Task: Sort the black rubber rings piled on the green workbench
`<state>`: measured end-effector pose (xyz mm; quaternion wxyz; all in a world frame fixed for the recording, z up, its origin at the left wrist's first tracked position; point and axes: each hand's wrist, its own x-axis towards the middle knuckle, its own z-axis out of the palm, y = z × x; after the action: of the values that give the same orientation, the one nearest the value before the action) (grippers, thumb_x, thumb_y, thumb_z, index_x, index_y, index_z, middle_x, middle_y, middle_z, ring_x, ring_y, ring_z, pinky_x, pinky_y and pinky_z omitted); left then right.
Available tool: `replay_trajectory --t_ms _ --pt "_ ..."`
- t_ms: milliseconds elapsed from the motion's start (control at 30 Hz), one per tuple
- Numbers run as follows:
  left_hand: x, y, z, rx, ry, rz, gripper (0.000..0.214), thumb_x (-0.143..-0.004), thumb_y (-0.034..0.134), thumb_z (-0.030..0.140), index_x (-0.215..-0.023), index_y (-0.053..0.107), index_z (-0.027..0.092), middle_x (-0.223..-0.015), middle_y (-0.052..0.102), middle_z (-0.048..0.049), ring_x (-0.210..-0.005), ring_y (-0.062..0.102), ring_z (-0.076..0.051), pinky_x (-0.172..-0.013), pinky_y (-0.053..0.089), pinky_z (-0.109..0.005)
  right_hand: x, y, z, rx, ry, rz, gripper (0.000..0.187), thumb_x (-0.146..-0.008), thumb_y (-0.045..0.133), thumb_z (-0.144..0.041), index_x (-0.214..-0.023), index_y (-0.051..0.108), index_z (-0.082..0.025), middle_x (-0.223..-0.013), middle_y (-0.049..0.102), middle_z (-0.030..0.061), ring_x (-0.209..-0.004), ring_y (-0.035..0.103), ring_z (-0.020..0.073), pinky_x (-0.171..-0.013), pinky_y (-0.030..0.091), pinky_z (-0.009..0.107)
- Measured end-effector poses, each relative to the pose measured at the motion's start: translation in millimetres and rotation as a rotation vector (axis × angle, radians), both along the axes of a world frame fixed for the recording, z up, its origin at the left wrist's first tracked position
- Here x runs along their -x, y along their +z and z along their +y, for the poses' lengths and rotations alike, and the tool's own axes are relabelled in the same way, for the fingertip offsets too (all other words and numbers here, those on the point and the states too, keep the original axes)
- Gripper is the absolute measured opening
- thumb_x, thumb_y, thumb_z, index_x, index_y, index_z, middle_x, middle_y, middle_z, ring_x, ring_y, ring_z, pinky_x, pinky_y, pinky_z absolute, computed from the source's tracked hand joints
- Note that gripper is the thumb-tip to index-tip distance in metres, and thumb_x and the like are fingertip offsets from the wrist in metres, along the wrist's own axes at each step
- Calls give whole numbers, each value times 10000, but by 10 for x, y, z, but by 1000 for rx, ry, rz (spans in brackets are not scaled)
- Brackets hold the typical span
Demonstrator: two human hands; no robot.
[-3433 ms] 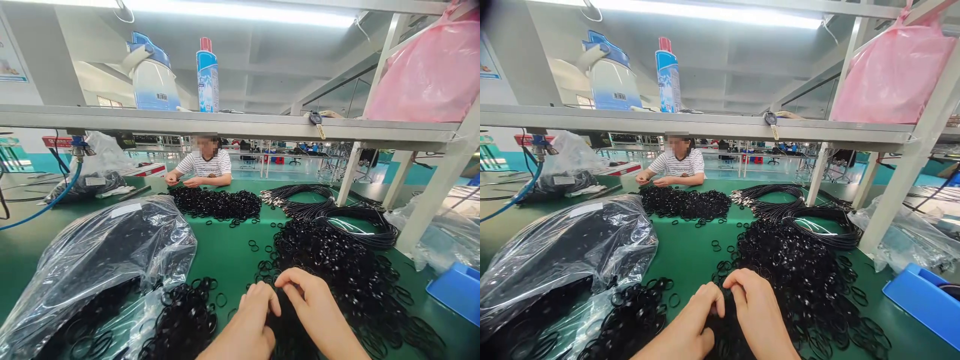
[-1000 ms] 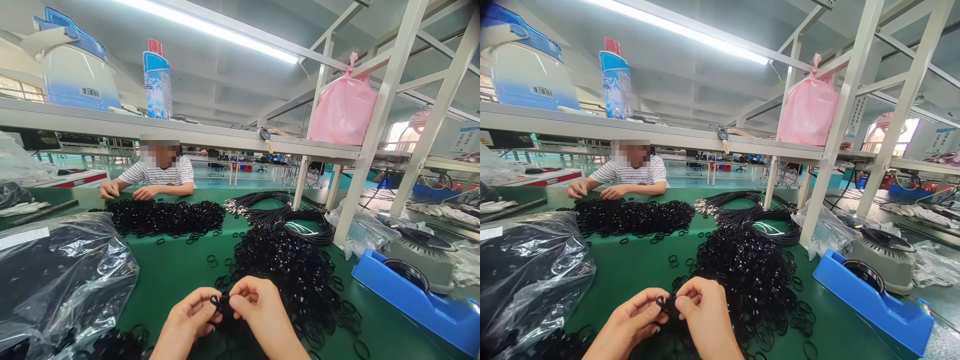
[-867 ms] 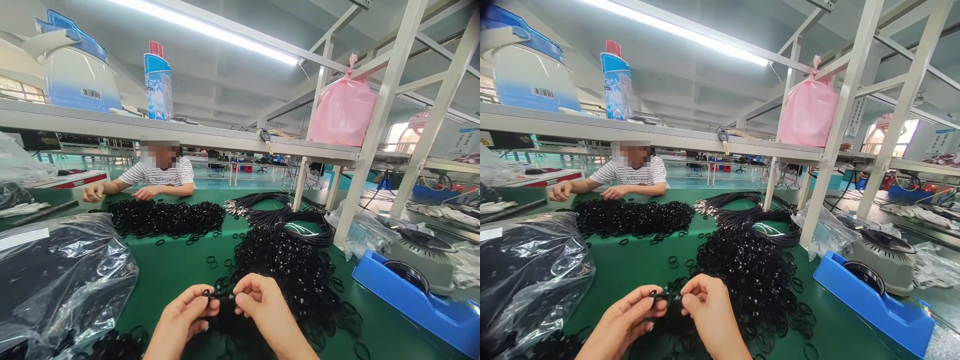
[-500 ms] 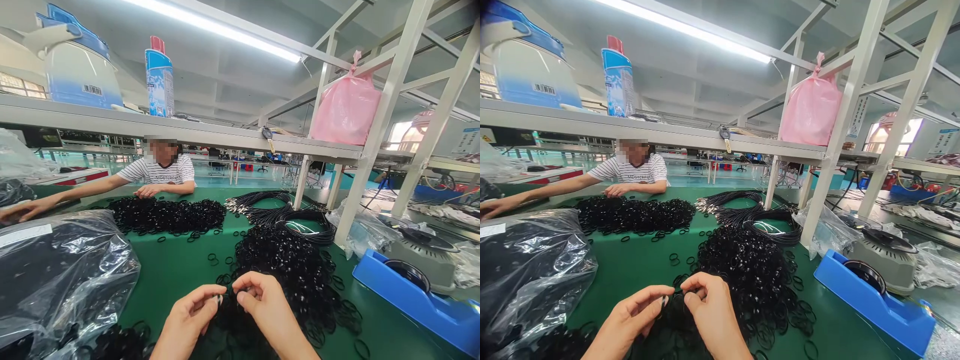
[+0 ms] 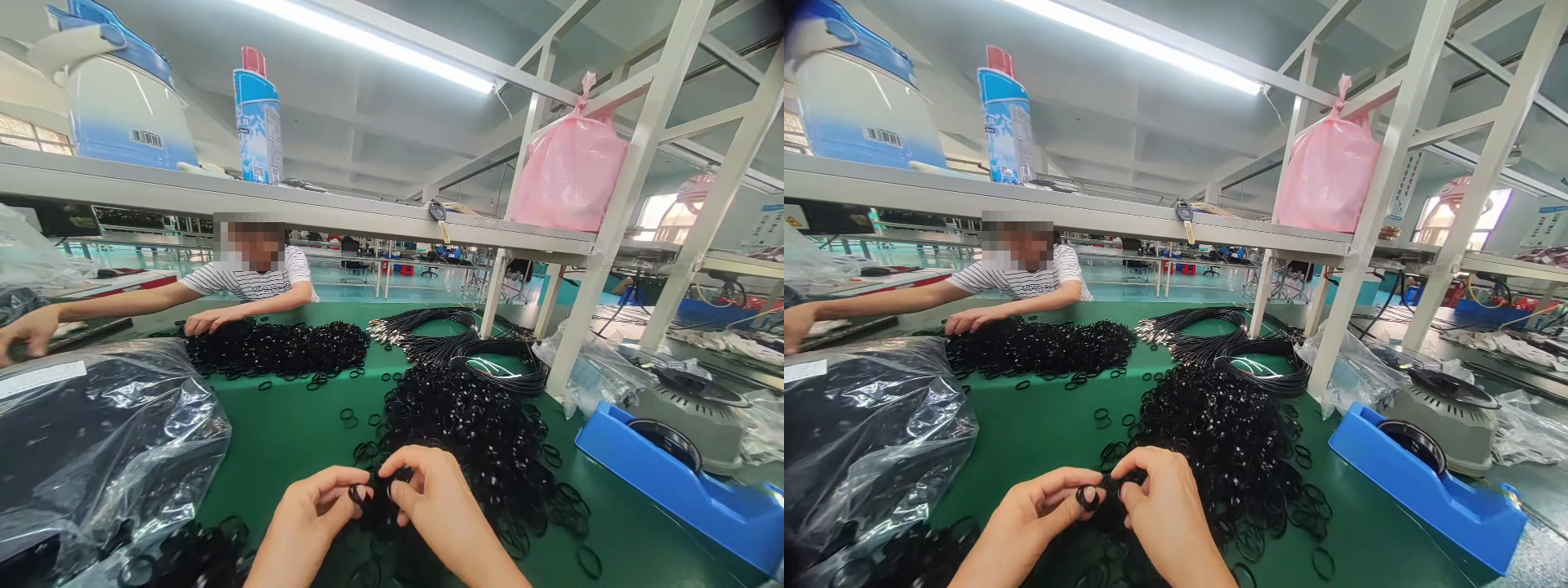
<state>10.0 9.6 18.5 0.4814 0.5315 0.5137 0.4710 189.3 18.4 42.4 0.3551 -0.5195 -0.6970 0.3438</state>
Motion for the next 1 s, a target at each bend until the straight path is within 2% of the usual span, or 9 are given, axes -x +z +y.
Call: replay_trajectory --t_ms 67,133,267,367,500,633,733,833,1000 --pt "23 28 -10 -31 3 199 217 -672 675 376 -796 748 214 -748 748 -28 -749 646 -230 -704 469 -281 14 14 -17 21 -16 -6 201 -759 539 -182 -841 700 -269 -460 485 -67 -489 542 121 -600 383 239" --pt "17 61 -33 -72 9 335 216 -710 631 374 -795 750 215 -743 734 -25 -754 634 -234 -693 453 -278 47 26 -43 38 18 34 147 -756 585 -234 -838 703 -266 -506 520 -62 -495 526 113 -573 370 228" --pt "-39 90 -73 -88 15 367 170 -711 575 252 -801 711 207 -665 677 12 -647 586 -185 -596 404 -241 138 33 -87 9 92 75 158 -650 685 -192 -785 716 -268 -738 654 -47 -617 518 117 -568 357 212" --pt "-34 120 -72 -65 -27 382 118 -715 560 228 -724 672 192 -588 621 30 -588 545 -164 -550 365 -226 138 29 -65 -10 60 70 173 -687 582 -122 -713 707 -240 -633 620 -38 -611 523 122 -572 355 216" --pt "34 221 -78 -73 -118 379 208 -777 549 328 -748 714 205 -766 704 -12 -804 620 -230 -735 444 -273 61 34 -18 -21 44 72 198 -716 501 -102 -681 660 -214 -597 583 -34 -591 519 121 -554 352 216" --pt "23 237 -117 -103 -255 296 369 -756 474 148 -1037 686 259 -1052 701 -3 -1035 598 -224 -959 401 -315 94 11 -77 -88 152 55 262 -697 510 -48 -778 659 -249 -765 635 -44 -687 534 115 -630 365 211" --pt "-3 178 -127 -39 -215 179 543 -672 480 90 -1190 564 227 -1220 622 -45 -1063 597 -218 -946 440 -329 160 -42 -126 -130 191 9 276 -666 532 -14 -739 649 -253 -793 635 -59 -730 538 112 -679 356 213" --pt "37 168 -121 1 -187 219 483 -675 514 132 -1153 557 190 -1175 639 -84 -1022 617 -244 -887 484 -366 153 -95 -105 -154 138 -48 306 -696 456 15 -698 625 -240 -726 624 -57 -728 538 116 -672 342 221" --pt "172 302 -143 -40 -231 423 524 -619 534 73 -1094 622 275 -1310 565 -5 -1250 445 -247 -1092 269 -413 63 -103 -60 -240 119 -138 377 -713 387 51 -675 637 -228 -768 629 -26 -789 525 133 -704 336 248"
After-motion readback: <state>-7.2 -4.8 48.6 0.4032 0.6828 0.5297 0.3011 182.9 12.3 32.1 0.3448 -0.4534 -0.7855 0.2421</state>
